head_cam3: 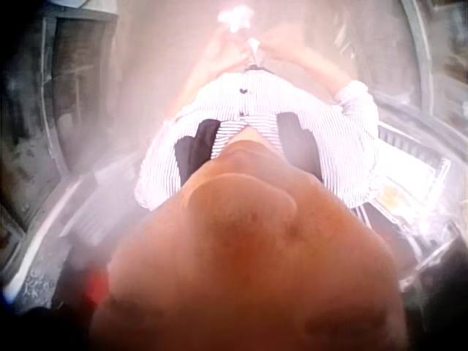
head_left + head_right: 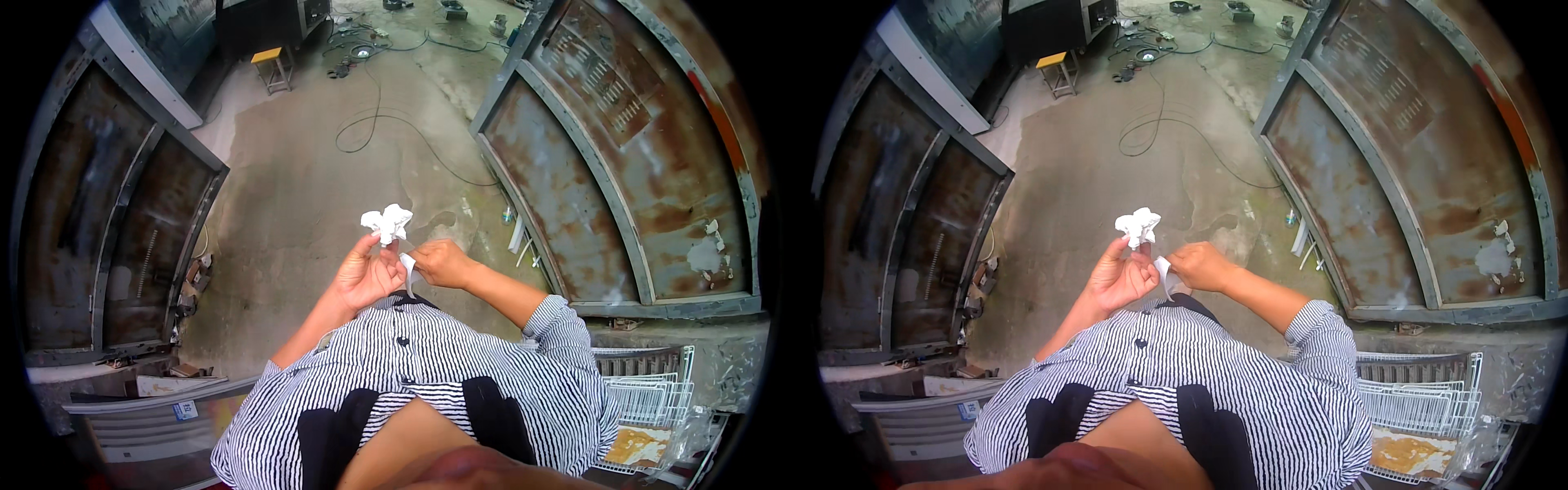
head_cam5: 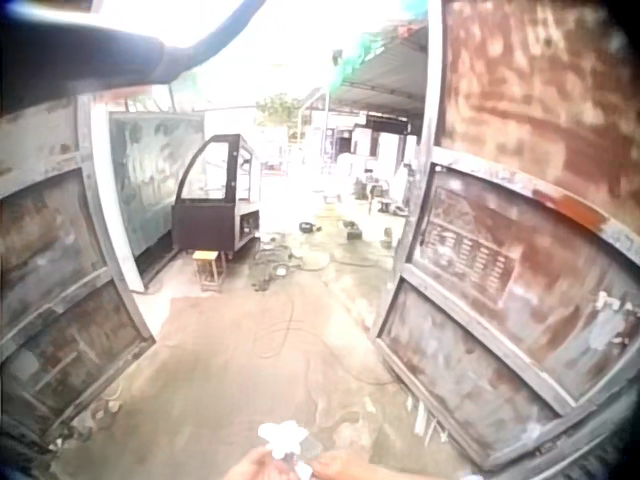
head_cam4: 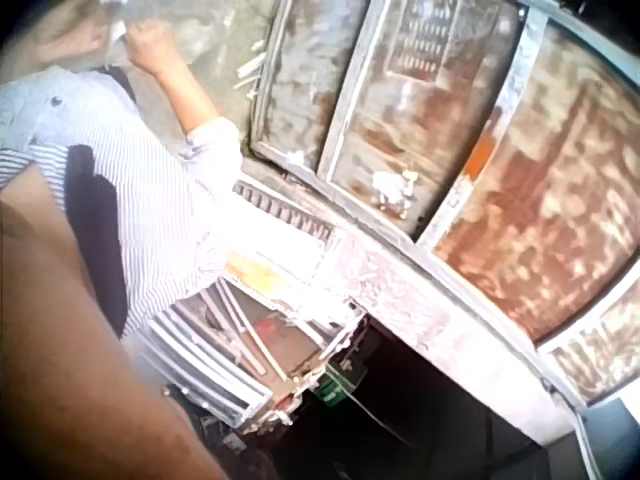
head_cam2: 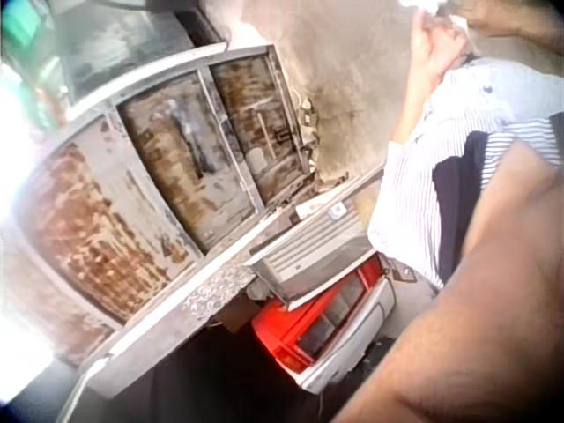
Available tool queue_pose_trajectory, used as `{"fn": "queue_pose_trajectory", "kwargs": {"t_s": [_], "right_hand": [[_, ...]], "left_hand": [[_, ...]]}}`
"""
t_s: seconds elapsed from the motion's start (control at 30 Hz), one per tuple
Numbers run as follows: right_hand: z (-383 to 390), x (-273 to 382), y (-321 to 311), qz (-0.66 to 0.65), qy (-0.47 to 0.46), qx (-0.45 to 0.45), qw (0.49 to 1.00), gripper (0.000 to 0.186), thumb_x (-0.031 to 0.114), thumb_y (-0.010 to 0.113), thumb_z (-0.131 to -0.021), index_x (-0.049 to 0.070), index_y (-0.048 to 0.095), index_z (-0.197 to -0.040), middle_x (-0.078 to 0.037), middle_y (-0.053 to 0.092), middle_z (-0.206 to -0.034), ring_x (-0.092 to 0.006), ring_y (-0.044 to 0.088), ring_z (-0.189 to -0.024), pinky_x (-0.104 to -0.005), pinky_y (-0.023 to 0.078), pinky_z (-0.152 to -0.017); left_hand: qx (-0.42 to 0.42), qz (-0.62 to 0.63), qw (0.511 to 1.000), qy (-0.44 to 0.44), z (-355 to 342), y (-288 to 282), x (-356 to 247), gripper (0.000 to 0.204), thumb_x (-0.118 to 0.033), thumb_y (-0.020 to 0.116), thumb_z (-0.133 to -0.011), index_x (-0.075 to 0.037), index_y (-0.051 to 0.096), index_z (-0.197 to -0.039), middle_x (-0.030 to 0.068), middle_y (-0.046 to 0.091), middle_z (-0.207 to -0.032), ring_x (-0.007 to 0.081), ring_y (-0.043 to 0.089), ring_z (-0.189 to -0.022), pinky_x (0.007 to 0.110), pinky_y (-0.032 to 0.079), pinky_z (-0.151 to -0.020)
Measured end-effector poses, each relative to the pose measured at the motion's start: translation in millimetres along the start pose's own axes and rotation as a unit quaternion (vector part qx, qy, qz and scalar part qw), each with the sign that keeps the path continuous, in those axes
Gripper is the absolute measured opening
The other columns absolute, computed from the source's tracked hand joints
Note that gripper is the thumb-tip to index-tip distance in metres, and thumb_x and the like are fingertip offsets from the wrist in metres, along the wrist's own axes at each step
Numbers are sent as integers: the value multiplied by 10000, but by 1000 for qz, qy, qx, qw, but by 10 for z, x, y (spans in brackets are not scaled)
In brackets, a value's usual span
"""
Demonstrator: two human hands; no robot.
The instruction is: The person applies a white sealant from a tube onto the metal frame of a glass door. They use a white tissue to wipe the nozzle and smooth the applied sealant along the frame joints. The person moves around the door to treat different sections of the frame.
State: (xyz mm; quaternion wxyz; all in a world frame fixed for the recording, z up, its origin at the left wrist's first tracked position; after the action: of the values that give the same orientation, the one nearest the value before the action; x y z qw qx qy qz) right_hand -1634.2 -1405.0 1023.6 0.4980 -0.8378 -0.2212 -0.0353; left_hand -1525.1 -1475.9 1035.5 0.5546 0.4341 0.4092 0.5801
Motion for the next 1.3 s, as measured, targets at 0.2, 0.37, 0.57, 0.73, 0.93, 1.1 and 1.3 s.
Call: {"fn": "queue_pose_trajectory", "kwargs": {"t_s": [0.2, 0.37, 0.57, 0.73, 0.93, 1.1, 1.3], "right_hand": [[-1242, -1466, -23, -15, -46, 24, 999, 119, 128, 652, -689, 38, 593, -739, -105, 606, -644, -297, 626, -624, -399, 498, -567], [-1873, -2700, 78, 3, -42, 62, 997, 102, 113, 642, -650, 48, 605, -720, -109, 629, -672, -292, 640, -661, -393, 504, -571], [-2266, -4750, 41, 17, 126, 11, 992, 75, 120, 625, -675, 46, 614, -683, -120, 636, -679, -291, 638, -653, -410, 506, -590], [-2288, -6446, -650, 71, 328, -131, 933, 118, 101, 591, -748, 27, 601, -657, -137, 602, -646, -324, 604, -593, -424, 484, -550], [-2381, -7814, -1369, 145, 509, -205, 823, 141, 99, 547, -802, 7, 608, -713, -177, 610, -686, -374, 598, -618, -438, 477, -569], [-2473, -10076, -1119, -179, 580, -323, 726, 187, 130, 544, -902, -20, 615, -989, -144, 677, -880, -208, 651, -817, -332, 487, -726], [-4576, -12336, -1869, -229, 464, -275, 811, 355, -31, 522, -784, 57, 479, -1125, -154, 614, -1037, -265, 608, -990, -332, 462, -838]], "left_hand": [[-47, 27, 991, 124, -1010, 664, -1297, 243, -183, 677, -846, -124, 606, -1071, -24, 681, -970, 66, 597, -707, 321, 453, -823], [-70, 35, 982, 173, -2023, 853, -2229, 232, -185, 674, -849, -123, 603, -1061, -29, 682, -960, 66, 597, -706, 317, 463, -808], [-112, -21, 993, 42, -3949, 1106, -3464, 289, -181, 685, -840, -105, 568, -1093, -49, 669, -921, 61, 590, -695, 325, 466, -793], [-82, -79, 987, -116, -5923, 2000, -4107, 283, -197, 669, -857, -63, 550, -1076, -40, 636, -858, 53, 580, -687, 293, 479, -753], [0, -126, 968, -219, -7541, 3021, -4726, 476, -219, 689, -839, 33, 469, -1178, -38, 594, -815, 61, 573, -726, 293, 453, -809], [172, -33, 981, -83, -8722, 3702, -6159, 1000, -214, 771, -739, 98, 111, -1422, -41, 656, -877, 58, 554, -743, 299, 398, -870], [171, -40, 981, 77, -9384, 4398, -7724, 1027, -207, 773, -732, 114, 79, -1418, -34, 659, -864, 58, 555, -741, 292, 400, -880]]}}
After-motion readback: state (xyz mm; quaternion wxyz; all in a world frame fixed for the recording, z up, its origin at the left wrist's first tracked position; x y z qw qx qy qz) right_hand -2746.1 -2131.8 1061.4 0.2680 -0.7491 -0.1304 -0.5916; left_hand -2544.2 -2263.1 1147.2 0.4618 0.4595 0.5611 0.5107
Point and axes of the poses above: each hand's wrist, its own z-axis away from the middle knuckle, its own y-axis out of the palm, x = y × z, the point moved 6 cm from there along -z, towards the middle knuckle
